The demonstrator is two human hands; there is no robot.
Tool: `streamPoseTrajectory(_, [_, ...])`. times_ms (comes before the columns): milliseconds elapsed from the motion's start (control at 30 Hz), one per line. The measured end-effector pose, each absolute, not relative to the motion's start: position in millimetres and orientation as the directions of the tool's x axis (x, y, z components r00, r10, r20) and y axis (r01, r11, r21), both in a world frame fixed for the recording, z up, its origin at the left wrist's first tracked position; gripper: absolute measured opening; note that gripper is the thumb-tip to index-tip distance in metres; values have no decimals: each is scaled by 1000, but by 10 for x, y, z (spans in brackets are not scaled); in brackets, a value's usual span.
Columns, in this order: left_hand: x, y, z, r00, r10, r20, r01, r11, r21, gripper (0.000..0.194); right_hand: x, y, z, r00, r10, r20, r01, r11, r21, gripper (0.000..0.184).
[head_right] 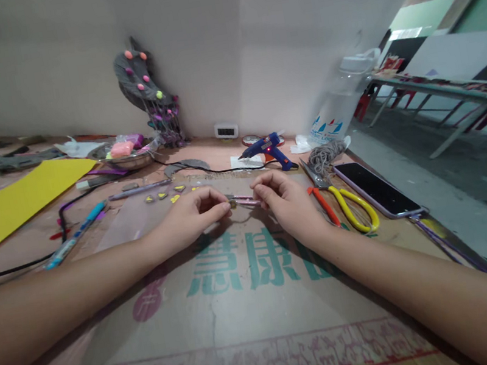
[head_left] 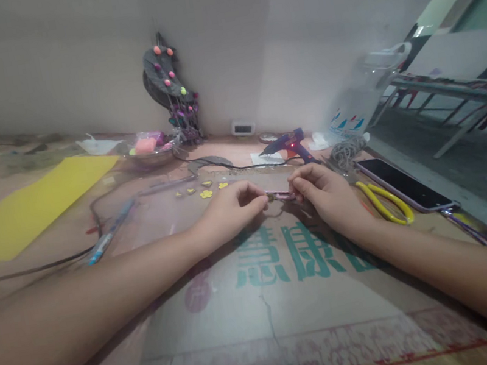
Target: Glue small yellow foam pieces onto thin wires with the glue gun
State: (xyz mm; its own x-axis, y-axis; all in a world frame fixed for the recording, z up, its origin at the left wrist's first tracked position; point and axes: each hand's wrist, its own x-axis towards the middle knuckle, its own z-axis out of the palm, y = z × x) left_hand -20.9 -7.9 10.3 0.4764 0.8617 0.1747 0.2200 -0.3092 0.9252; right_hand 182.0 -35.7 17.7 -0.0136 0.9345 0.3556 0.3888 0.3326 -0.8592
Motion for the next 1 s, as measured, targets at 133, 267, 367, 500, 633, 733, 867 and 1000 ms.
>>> streamPoseTrajectory(133, [-214,-85,104,486,856,177,227,-319,920,20,1830,-330,125,-34,895,444,343,428,-836,10])
streamPoseTrajectory(267, [-214,-90,108,481,860,173,247,-322,914,19,1824,-364,99,-79,875,478,384,469,-795,10])
streamPoseTrajectory(367, [-214,-81,102,481,856,191,254,-345,904,18,1812,-412,101,-133,851,508,430,511,-744,5])
streamPoseTrajectory(500, [-220,-75,99,487,850,200,268,-363,893,19,1808,-450,103,-162,835,526,463,535,-707,8])
streamPoseTrajectory(633, [-224,-89,113,494,847,195,260,-358,897,18,1819,-443,96,-136,860,492,473,493,-731,8])
streamPoseTrajectory(733, [-224,-95,117,498,846,193,263,-359,895,18,1824,-429,99,-132,845,518,480,512,-713,11])
streamPoseTrajectory(867, [-219,-91,115,501,844,189,274,-362,891,19,1830,-414,104,-146,823,549,517,537,-667,15])
streamPoseTrajectory(1000, [-213,-93,128,502,846,178,286,-357,889,18,1850,-385,79,-155,791,592,534,571,-623,20])
